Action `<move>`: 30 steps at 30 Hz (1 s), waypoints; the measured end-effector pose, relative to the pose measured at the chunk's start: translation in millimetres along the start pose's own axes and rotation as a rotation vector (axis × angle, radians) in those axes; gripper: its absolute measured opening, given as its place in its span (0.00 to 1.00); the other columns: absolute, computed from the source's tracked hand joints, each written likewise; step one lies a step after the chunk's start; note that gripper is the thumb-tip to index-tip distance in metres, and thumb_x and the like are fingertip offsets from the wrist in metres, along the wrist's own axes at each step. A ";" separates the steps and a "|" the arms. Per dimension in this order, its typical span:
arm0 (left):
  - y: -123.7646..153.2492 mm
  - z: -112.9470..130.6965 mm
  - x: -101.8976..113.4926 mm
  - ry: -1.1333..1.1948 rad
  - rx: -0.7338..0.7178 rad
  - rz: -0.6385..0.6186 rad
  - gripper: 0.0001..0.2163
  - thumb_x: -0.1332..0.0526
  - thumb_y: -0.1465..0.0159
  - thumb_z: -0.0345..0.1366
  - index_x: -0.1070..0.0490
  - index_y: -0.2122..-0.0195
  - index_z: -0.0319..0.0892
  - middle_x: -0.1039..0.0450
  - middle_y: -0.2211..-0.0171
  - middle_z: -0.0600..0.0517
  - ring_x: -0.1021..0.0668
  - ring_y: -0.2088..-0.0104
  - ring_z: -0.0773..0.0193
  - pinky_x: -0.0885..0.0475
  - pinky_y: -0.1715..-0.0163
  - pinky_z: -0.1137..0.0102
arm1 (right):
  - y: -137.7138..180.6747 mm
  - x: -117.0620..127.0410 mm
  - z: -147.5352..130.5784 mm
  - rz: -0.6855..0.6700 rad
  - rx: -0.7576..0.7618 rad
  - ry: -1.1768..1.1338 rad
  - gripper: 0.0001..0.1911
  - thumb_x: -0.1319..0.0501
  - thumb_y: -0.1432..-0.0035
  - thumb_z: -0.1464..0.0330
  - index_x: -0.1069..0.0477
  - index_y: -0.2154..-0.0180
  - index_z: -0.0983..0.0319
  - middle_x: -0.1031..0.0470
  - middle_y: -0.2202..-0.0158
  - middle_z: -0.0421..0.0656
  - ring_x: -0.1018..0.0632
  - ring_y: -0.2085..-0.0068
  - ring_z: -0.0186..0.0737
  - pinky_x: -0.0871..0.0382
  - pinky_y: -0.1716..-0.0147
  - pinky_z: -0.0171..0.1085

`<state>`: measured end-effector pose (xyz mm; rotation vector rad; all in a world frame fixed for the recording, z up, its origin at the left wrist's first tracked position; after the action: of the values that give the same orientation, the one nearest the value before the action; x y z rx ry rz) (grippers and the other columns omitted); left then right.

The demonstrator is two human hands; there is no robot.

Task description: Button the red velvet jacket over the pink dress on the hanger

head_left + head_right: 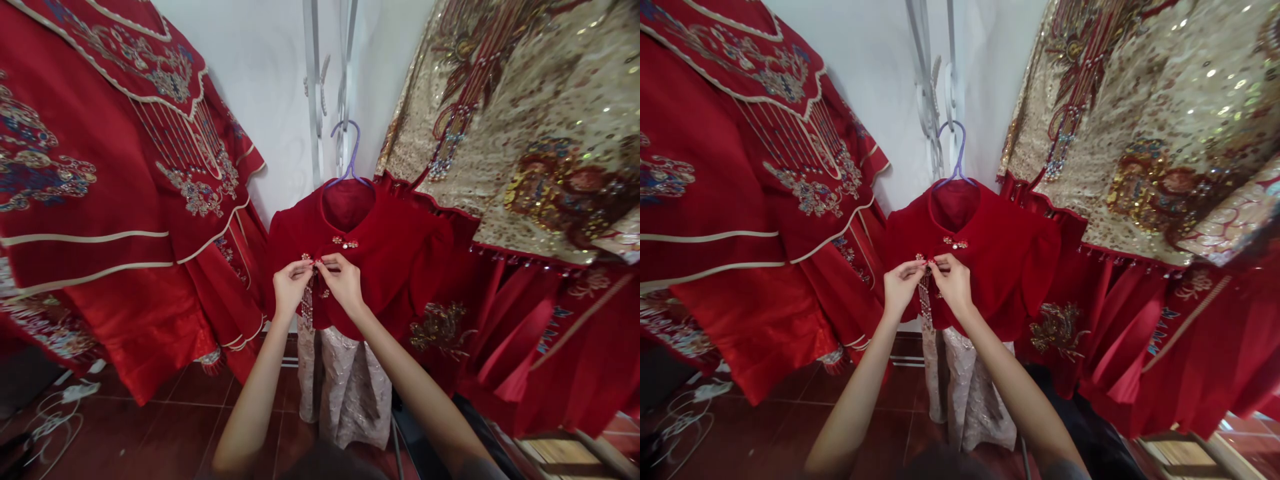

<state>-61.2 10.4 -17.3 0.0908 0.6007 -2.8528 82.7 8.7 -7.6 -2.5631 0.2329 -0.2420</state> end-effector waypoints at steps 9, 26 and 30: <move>-2.7 -1.2 -0.8 -0.082 -0.044 -0.088 0.08 0.34 0.46 0.33 0.24 0.64 0.42 0.22 0.65 0.49 0.21 0.64 0.63 0.27 0.61 0.70 | -0.9 0.8 3.2 -0.001 -0.022 0.039 0.11 0.40 0.42 0.61 0.27 0.61 0.61 0.20 0.65 0.44 0.19 0.65 0.39 0.22 0.63 0.37; 85.2 -92.5 -18.9 0.121 0.204 0.153 0.10 0.37 0.44 0.30 0.32 0.62 0.43 0.28 0.58 0.49 0.24 0.57 0.64 0.32 0.48 0.64 | 91.5 12.4 75.2 0.028 -0.162 0.213 0.18 0.48 0.38 0.64 0.35 0.49 0.65 0.25 0.53 0.54 0.21 0.65 0.42 0.25 0.60 0.44; 85.7 -104.6 -23.6 0.222 0.321 0.126 0.07 0.38 0.43 0.32 0.31 0.62 0.43 0.26 0.62 0.51 0.22 0.56 0.63 0.33 0.45 0.62 | 85.9 6.7 74.5 0.016 -0.199 0.197 0.13 0.43 0.40 0.61 0.32 0.59 0.63 0.24 0.64 0.48 0.22 0.70 0.40 0.26 0.66 0.40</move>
<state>-17.0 -18.8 -143.9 0.4854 0.1613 -2.8079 95.5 -26.6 -115.1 -2.7330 0.3681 -0.4885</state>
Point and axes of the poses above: each hand's wrist, its own y-axis away from the middle knuckle, its own x-axis out of the back of the hand, z = x × y, the point moved 4 cm from there along -y, towards the middle knuckle
